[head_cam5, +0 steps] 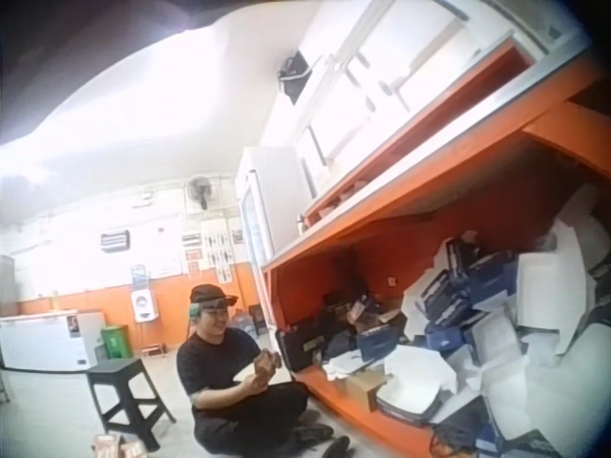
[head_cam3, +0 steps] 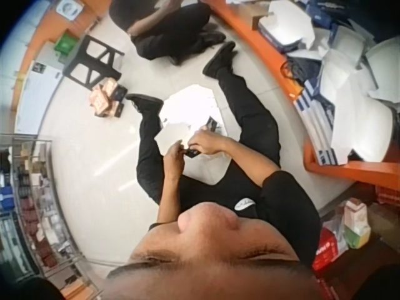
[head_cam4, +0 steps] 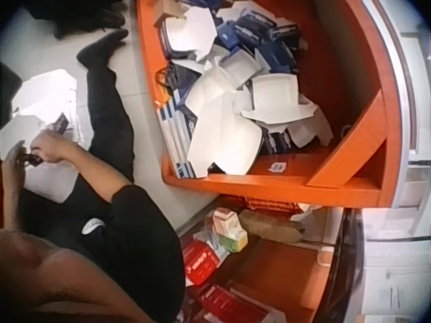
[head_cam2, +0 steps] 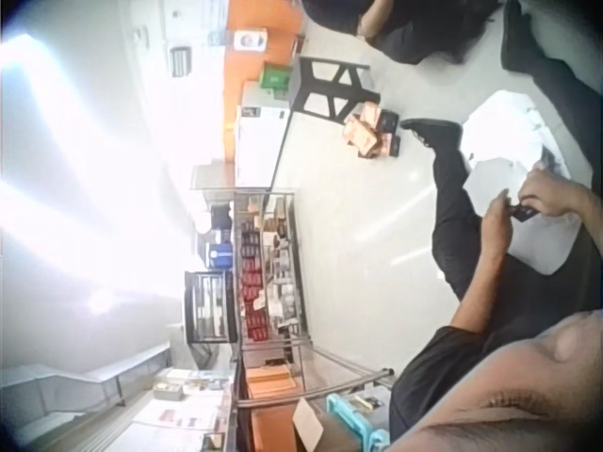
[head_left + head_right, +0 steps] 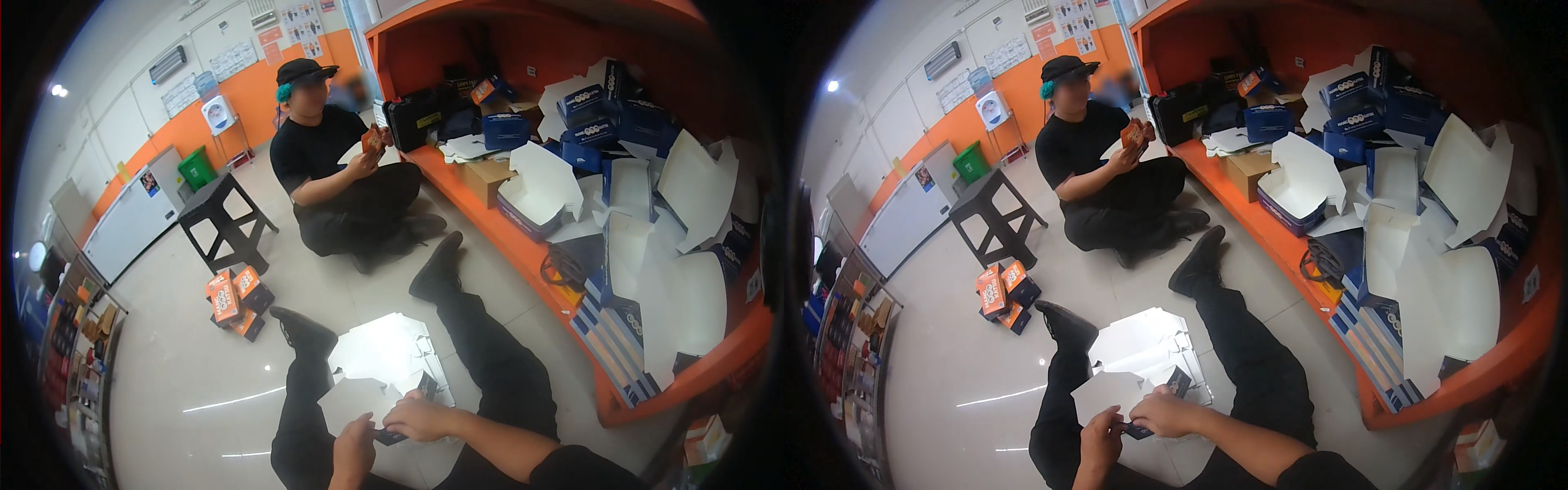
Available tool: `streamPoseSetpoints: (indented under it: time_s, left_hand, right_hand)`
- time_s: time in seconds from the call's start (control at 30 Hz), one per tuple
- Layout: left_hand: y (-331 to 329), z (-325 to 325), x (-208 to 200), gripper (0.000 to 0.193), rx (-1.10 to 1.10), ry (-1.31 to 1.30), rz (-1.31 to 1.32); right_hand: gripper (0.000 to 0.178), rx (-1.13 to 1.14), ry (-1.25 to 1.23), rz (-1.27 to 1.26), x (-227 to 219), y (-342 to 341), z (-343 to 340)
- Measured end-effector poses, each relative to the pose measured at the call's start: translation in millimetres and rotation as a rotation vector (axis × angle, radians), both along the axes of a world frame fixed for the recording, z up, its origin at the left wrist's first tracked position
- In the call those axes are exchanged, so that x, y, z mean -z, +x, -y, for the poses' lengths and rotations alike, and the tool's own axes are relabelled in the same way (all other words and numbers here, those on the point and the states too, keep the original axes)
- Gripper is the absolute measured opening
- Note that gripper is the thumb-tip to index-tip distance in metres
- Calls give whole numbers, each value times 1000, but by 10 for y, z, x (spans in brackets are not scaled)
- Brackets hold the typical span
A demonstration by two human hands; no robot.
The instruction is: The person folds flat cardboard cutouts into food boxes by hand while sitting on the floor and tosses the assembled boxes aside.
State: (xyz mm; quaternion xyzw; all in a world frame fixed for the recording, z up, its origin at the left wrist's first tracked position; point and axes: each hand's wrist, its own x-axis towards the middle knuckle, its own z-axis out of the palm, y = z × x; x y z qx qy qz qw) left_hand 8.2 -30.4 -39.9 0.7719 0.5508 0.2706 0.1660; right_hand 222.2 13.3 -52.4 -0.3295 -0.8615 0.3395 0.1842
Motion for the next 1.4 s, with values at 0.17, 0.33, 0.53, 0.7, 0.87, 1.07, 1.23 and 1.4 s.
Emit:
streamPoseSetpoints:
  time_s: [0.17, 0.33, 0.53, 0.7, 0.87, 1.07, 1.23, 1.4]
  left_hand:
    - [102, -6, 67, 35, -23, -67, 37]
    - [-24, -53, 26, 36, -9, -79, -3]
    - [38, -55, 212, 30, 69, -166, -100]
    - [-87, 27, 53, 33, 108, -172, -67]
    - [-149, -41, 3, 30, 167, -42, -65]
    - [-214, -109, 67, 32, 208, 155, -51]
    - [-194, -49, 95, 36, 170, -20, -38]
    - [-41, -61, -71, 31, 34, -159, 65]
  right_hand:
    - [18, 46, 46, -11, 173, -105, -17]
    - [28, 231, -183, -166, 88, -134, -279]
    - [44, 811, -261, -96, 810, 286, -897]
    - [59, 1184, 80, -606, 321, 694, -801]
    - [55, 1292, 253, -717, -111, 1070, -701]
    - [92, 672, -849, -776, 107, 655, -572]
    - [106, 456, -988, -848, 262, 520, -544]
    - [106, 593, -566, -689, 78, 323, -394]
